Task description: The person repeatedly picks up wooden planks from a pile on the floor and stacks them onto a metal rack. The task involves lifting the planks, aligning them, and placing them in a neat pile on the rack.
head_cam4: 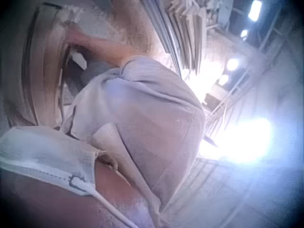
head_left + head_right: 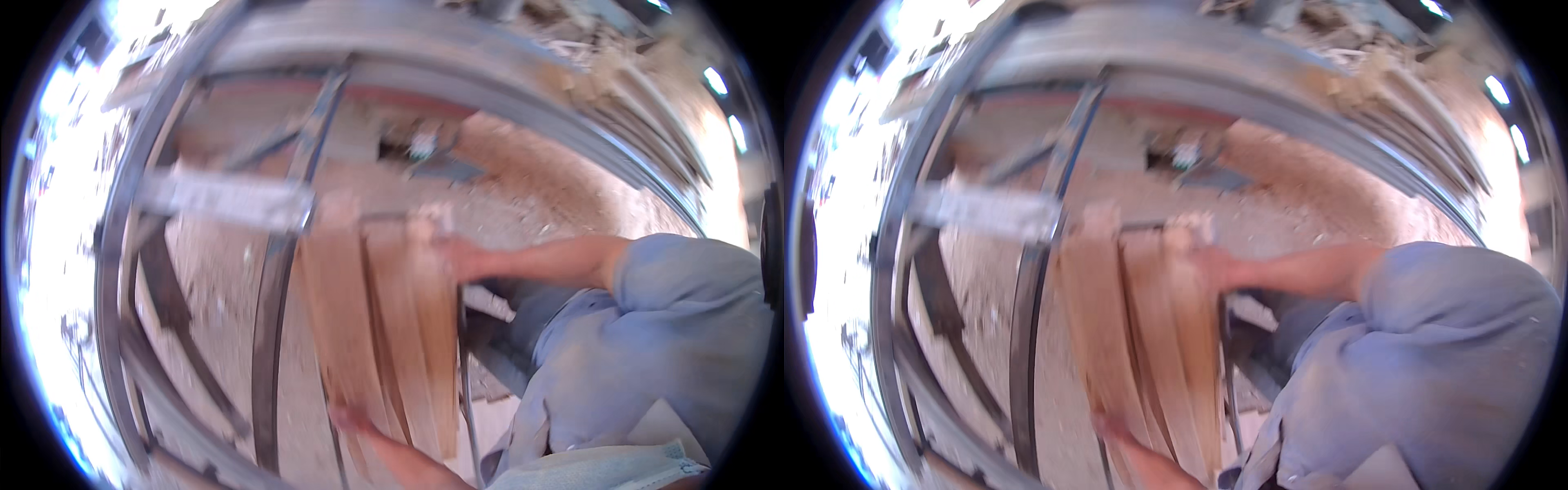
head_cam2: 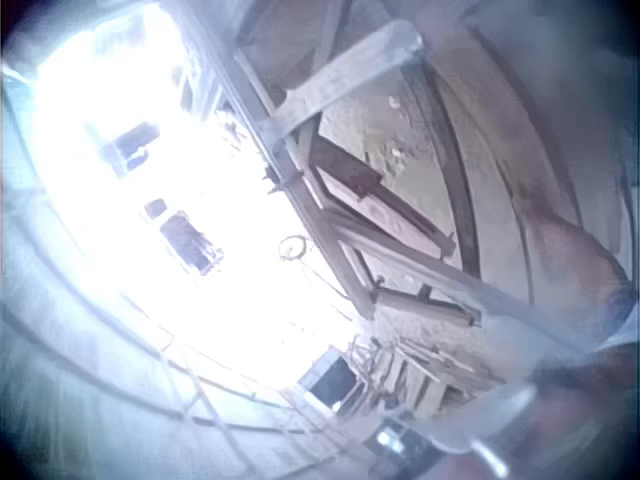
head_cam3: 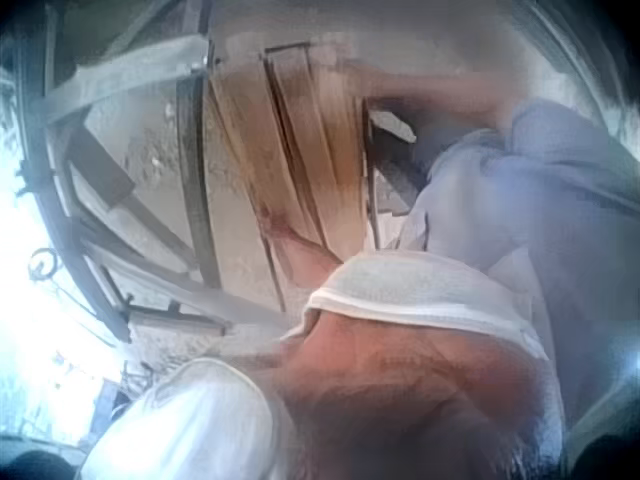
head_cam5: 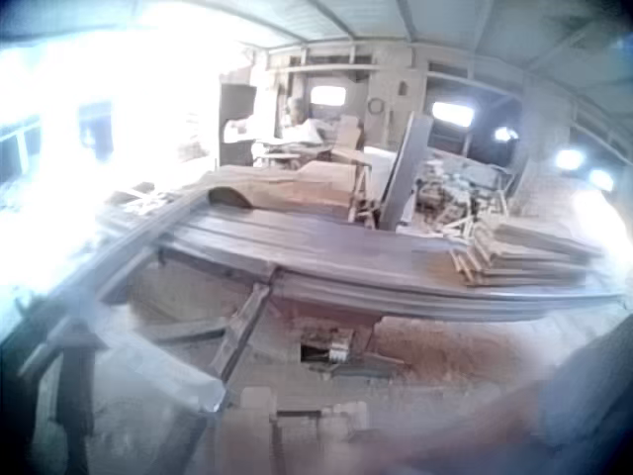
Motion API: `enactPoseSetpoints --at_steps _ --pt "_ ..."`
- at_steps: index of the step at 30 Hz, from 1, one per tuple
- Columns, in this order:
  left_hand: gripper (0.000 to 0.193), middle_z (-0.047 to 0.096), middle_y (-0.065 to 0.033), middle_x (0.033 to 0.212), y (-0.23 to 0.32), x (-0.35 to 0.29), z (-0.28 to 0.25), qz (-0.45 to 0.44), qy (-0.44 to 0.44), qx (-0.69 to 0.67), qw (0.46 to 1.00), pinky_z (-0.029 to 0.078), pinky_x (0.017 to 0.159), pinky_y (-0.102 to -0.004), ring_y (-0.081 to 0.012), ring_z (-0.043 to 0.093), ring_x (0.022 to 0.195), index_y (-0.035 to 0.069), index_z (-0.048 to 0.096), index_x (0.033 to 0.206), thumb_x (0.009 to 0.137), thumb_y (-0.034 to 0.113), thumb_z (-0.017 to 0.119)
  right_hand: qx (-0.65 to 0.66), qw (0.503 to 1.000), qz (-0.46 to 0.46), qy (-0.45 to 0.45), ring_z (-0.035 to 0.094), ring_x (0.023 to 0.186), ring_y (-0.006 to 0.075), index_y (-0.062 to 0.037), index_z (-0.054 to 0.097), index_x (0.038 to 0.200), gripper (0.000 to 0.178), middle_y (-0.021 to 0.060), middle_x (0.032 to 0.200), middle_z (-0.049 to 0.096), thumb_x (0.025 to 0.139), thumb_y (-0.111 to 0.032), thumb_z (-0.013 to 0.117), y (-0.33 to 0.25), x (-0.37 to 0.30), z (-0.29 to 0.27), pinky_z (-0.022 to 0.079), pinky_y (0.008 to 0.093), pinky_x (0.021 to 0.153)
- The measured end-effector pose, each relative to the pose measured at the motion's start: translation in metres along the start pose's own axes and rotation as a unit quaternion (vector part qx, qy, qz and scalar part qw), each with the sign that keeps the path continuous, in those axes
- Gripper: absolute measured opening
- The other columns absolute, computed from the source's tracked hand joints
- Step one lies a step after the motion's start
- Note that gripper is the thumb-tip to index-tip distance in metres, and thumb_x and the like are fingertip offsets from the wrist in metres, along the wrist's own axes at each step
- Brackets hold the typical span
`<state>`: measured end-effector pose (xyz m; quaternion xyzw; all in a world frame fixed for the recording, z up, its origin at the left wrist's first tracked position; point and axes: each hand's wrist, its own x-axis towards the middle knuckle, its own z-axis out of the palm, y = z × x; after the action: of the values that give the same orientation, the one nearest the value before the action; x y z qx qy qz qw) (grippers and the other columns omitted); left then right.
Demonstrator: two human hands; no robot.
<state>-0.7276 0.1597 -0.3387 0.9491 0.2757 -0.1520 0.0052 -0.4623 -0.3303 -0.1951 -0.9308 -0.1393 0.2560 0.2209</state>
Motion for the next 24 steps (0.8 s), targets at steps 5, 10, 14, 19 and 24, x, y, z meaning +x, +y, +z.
enactPoseSetpoints --at_steps 5,10,14,19,24 --pt "0.046 0.062 -0.0213 0.137 0.081 -0.014 0.009 0.014 0.204 -0.066 0.977 0.048 0.105 -0.0524 -0.0404 0.060 0.123 0.001 0.061 0.134 0.101 0.034 0.061 -0.030 0.991 0.081 -0.106 0.065 0.106 0.0450 -0.0028 0.066 0.112 0.045 0.0275 0.109 0.067 0.070 -0.020 0.066 0.098 -0.157 -0.012 0.052 0.0564 0.089" --pt "0.046 0.062 -0.0214 0.137 0.267 -0.015 -0.149 0.191 0.285 -0.235 0.909 0.048 0.105 -0.0523 -0.0405 0.060 0.123 0.001 0.061 0.133 0.101 0.033 0.061 -0.013 0.963 0.131 -0.236 0.068 0.104 0.0450 -0.0033 0.066 0.119 0.045 0.0270 0.109 0.070 0.079 -0.022 0.064 0.174 -0.233 -0.030 0.054 0.0551 0.087" --pt "0.046 0.062 -0.0215 0.137 0.428 -0.070 -0.261 0.379 0.288 -0.312 0.822 0.048 0.106 -0.0522 -0.0405 0.060 0.123 0.000 0.061 0.133 0.101 0.032 0.061 0.069 0.990 0.112 -0.047 0.066 0.113 0.0415 -0.0031 0.064 0.132 0.056 0.0237 0.120 0.070 0.080 -0.024 0.066 0.259 -0.287 0.008 0.053 0.0494 0.096" --pt "0.045 0.062 -0.0216 0.137 0.606 -0.186 -0.348 0.575 0.261 -0.308 0.711 0.047 0.106 -0.0521 -0.0406 0.060 0.123 0.000 0.061 0.133 0.100 0.032 0.061 0.223 0.946 0.179 0.153 0.071 0.101 0.0357 0.0013 0.072 0.118 0.049 0.0244 0.113 0.072 0.073 -0.017 0.068 0.301 -0.338 -0.017 0.058 0.0472 0.085" --pt "0.045 0.062 -0.0217 0.137 0.757 -0.350 -0.374 0.754 0.167 -0.282 0.569 0.047 0.106 -0.0520 -0.0407 0.060 0.123 -0.001 0.061 0.133 0.100 0.031 0.061 0.176 0.912 0.230 0.289 0.071 0.080 0.0373 -0.0005 0.075 0.095 0.028 0.0184 0.085 0.073 0.074 -0.017 0.068 0.404 -0.444 0.019 0.057 0.0489 0.071"
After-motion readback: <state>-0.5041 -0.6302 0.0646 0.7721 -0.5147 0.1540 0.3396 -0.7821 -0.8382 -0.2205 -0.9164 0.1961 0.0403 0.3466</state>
